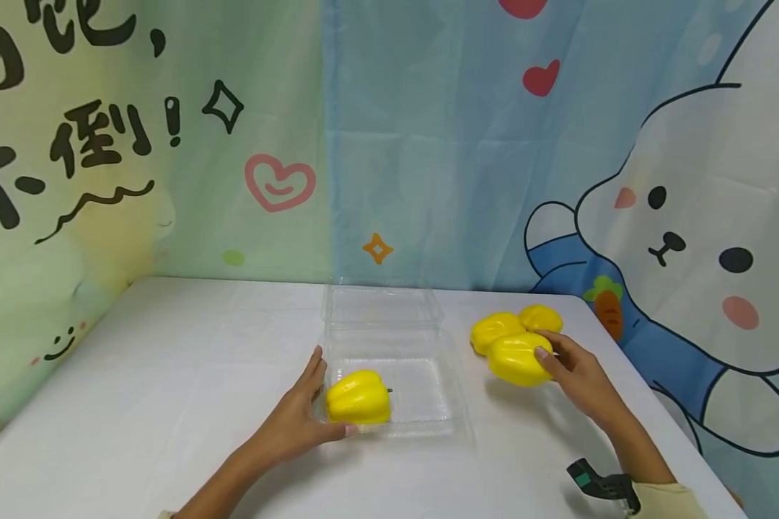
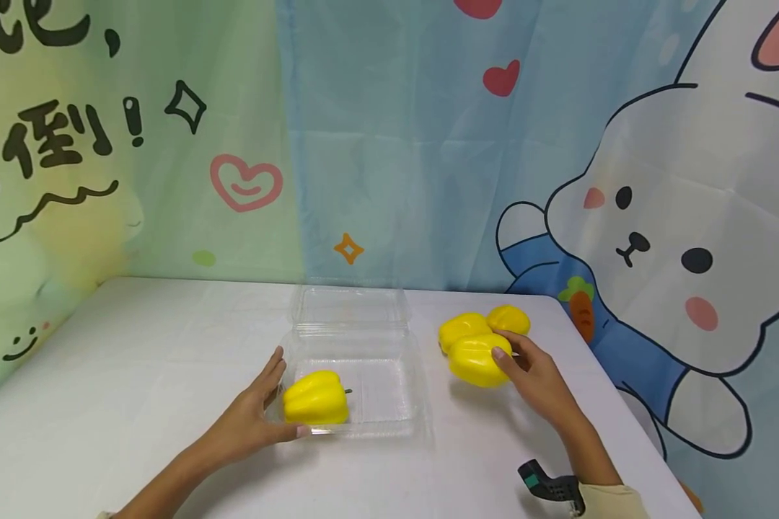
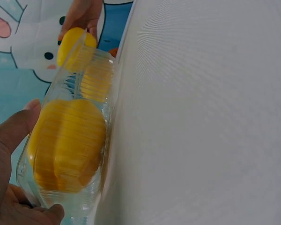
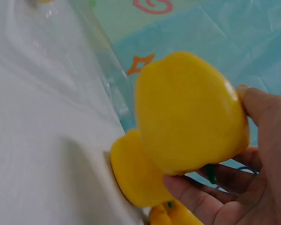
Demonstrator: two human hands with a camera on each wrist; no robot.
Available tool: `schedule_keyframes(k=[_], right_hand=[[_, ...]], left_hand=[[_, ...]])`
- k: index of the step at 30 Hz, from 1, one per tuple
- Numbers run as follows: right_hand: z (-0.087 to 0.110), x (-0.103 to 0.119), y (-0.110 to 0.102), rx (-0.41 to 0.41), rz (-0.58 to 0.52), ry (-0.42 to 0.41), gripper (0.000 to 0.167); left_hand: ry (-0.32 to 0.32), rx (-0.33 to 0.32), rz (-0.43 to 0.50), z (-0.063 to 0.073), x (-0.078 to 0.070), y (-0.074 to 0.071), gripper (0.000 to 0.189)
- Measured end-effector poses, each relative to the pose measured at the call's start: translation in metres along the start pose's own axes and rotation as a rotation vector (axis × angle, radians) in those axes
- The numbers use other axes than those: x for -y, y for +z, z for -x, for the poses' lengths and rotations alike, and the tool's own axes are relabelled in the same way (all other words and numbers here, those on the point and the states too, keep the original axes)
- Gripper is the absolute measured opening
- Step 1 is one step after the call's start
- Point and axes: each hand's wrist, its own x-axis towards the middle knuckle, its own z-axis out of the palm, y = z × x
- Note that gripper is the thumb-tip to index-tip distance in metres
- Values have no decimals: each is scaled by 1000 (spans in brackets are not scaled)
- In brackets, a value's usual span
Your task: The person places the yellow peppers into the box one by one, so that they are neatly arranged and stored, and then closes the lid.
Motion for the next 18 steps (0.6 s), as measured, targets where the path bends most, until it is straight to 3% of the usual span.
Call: schedule_keyframes(k=[8, 18], right_hand=[[-1, 14, 12, -4, -96, -25, 62], [-1, 35, 29, -21, -84, -90, 54]], left_hand=[[-11, 9, 13, -1, -1, 2, 119], [-12, 6, 3, -2, 0, 1, 119]])
